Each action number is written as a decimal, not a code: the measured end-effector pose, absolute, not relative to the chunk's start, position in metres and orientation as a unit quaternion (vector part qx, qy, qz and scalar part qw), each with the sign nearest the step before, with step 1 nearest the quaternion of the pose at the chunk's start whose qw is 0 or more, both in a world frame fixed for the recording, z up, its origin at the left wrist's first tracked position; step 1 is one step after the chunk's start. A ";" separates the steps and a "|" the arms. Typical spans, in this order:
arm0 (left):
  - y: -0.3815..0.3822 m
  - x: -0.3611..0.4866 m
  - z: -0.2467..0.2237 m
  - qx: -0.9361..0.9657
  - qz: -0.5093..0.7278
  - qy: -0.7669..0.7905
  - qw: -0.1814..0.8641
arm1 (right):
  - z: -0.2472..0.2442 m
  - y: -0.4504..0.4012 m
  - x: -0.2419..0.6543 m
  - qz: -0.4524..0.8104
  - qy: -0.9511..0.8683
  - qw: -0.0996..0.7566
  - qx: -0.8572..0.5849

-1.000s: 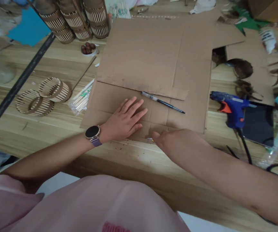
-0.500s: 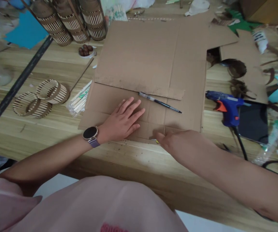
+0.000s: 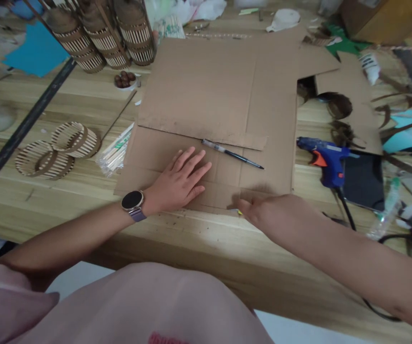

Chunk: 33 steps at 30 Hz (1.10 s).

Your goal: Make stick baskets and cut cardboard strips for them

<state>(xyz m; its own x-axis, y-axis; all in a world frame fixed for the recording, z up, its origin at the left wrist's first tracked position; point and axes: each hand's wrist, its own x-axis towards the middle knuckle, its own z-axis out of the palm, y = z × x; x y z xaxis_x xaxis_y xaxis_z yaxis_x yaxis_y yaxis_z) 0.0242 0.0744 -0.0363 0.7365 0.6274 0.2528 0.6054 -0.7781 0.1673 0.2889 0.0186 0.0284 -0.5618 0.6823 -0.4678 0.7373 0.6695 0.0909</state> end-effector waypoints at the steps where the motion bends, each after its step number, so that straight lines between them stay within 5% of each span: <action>1: 0.074 0.024 -0.036 0.930 0.152 0.332 0.033 | 0.030 0.019 0.287 -0.058 0.882 0.234 0.404; 7: 0.066 0.038 -0.026 0.924 0.183 0.337 -0.004 | 0.030 0.011 0.277 -0.062 0.886 0.177 0.423; 24: 0.064 0.054 -0.043 0.926 0.147 0.347 0.032 | 0.039 0.006 0.249 -0.051 0.873 0.254 0.412; 33: 0.063 0.054 -0.043 0.923 0.159 0.349 0.032 | 0.034 0.001 0.267 -0.049 0.886 0.199 0.415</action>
